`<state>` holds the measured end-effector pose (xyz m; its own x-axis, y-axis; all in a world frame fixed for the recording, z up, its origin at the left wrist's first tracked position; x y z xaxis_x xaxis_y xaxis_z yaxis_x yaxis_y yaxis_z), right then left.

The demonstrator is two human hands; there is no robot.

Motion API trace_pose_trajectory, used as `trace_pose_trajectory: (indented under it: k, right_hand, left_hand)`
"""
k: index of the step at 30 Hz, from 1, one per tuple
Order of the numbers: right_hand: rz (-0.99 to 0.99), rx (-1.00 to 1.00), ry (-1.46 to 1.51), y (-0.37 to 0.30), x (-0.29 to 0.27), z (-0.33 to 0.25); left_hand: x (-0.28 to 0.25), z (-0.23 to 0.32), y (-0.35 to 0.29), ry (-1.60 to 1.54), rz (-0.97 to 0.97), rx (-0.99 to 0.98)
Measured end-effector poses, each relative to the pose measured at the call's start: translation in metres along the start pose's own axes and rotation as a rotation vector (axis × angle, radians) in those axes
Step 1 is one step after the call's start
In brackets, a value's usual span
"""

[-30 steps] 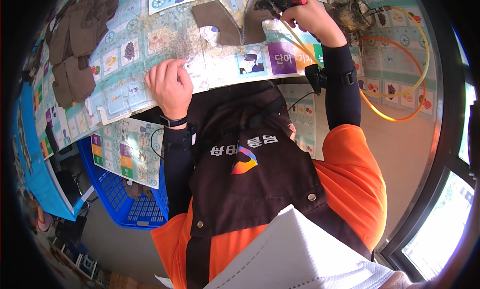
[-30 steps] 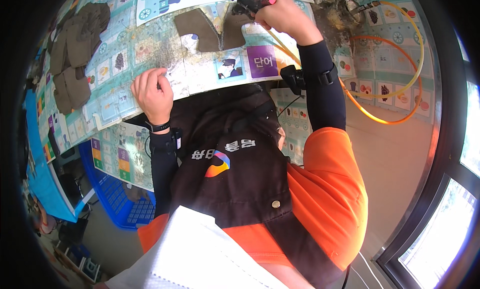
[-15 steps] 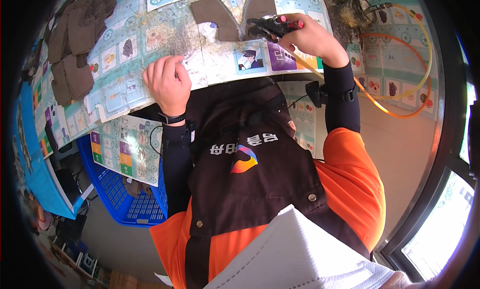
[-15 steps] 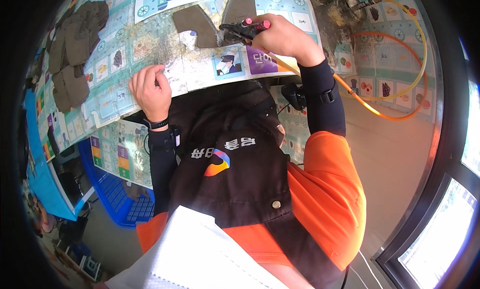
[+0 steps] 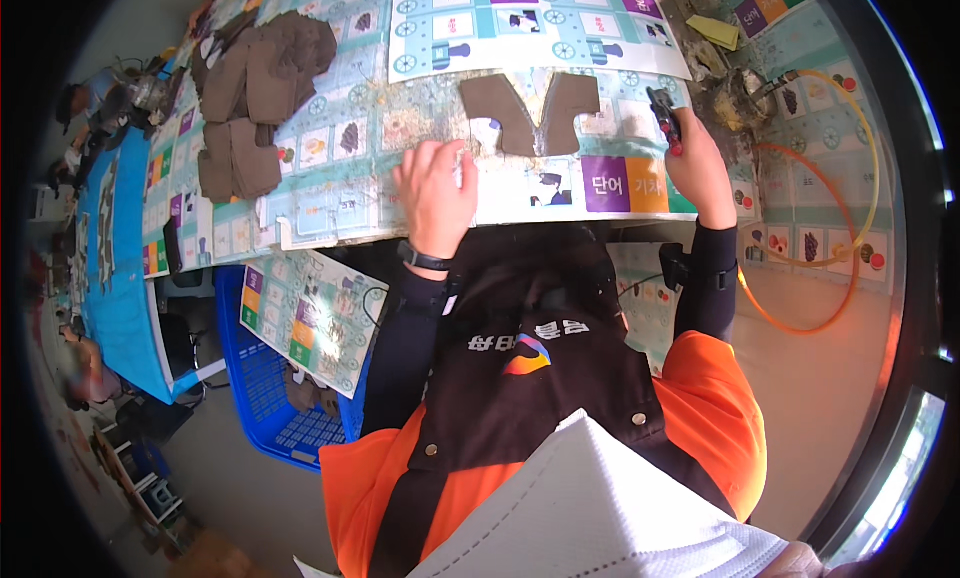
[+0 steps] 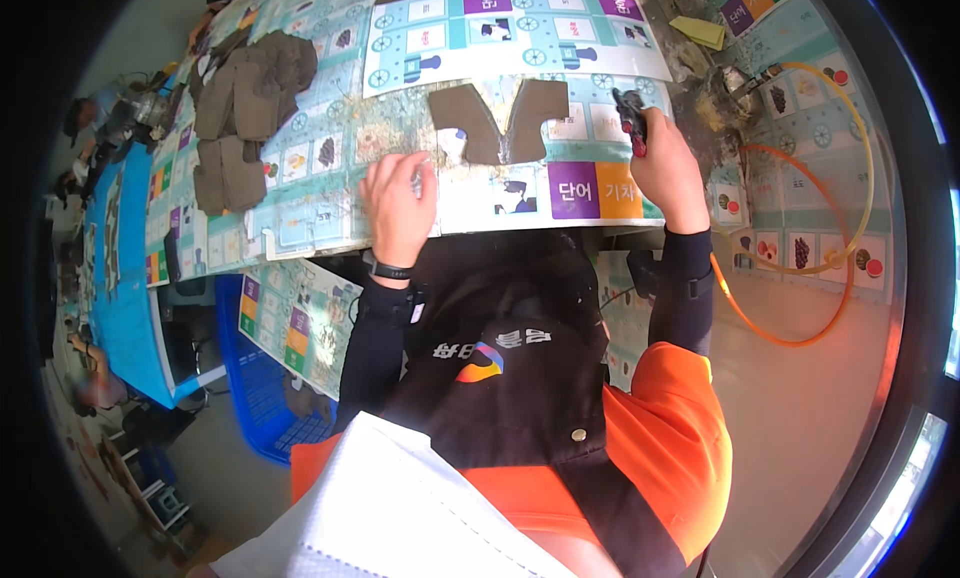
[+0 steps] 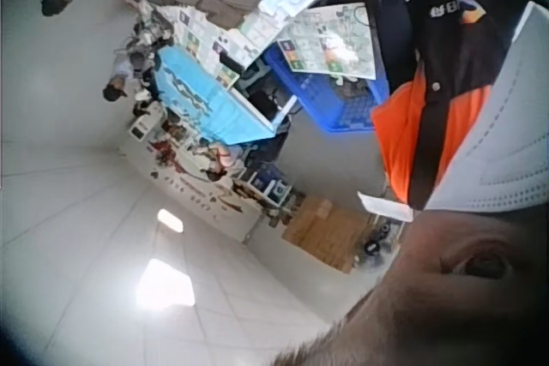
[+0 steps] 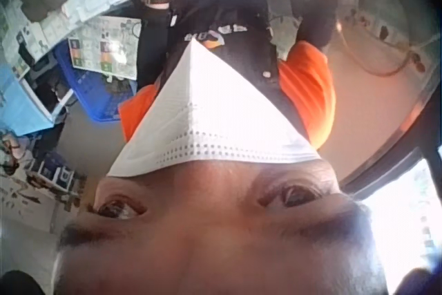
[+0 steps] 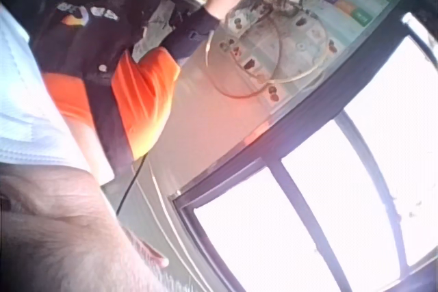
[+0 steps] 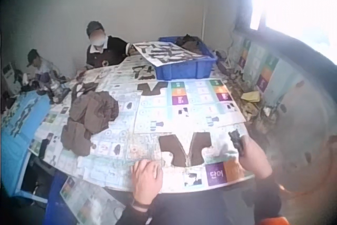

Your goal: Applying adhesive to shoe upper components using a handheld dispenser at a workstation.

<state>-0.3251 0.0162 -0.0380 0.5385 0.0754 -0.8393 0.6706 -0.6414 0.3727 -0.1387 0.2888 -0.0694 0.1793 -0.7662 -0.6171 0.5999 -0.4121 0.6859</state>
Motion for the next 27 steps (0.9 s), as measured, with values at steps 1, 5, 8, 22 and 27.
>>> trace_pose_trajectory:
  k: [1, 5, 8, 22, 27]
  right_hand:
    - [0.016, -0.048, 0.042, -0.003, 0.004, 0.006]
    - [0.121, 0.008, -0.176, -0.012, 0.006, 0.037]
    - [0.121, 0.106, -0.303, -0.026, 0.006, 0.045]
    - [0.529, -0.027, 0.192, -0.052, 0.014, 0.005]
    - [0.529, -0.008, 0.222, -0.051, 0.013, 0.009]
  left_hand:
    - [0.010, 0.007, 0.004, -0.002, -0.062, -0.016]
    - [0.041, 0.027, 0.008, -0.040, -0.280, -0.117]
    - [0.047, 0.032, 0.010, -0.160, -0.182, -0.176]
    - [0.078, 0.044, 0.085, -0.843, -0.514, -0.623]
    - [0.055, 0.076, 0.195, -1.242, -0.567, -0.414]
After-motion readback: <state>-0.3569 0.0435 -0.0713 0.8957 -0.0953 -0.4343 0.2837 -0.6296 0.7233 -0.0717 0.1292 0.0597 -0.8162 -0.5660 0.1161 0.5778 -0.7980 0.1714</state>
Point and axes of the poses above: each hand's wrist, its own y-axis towards the middle knuckle, its own x-axis out of the palm, z = x × y, the point moved 6 cm from there along y, towards the middle knuckle, and after that the axes turned 9 degrees about z, right-handed, at the moved point
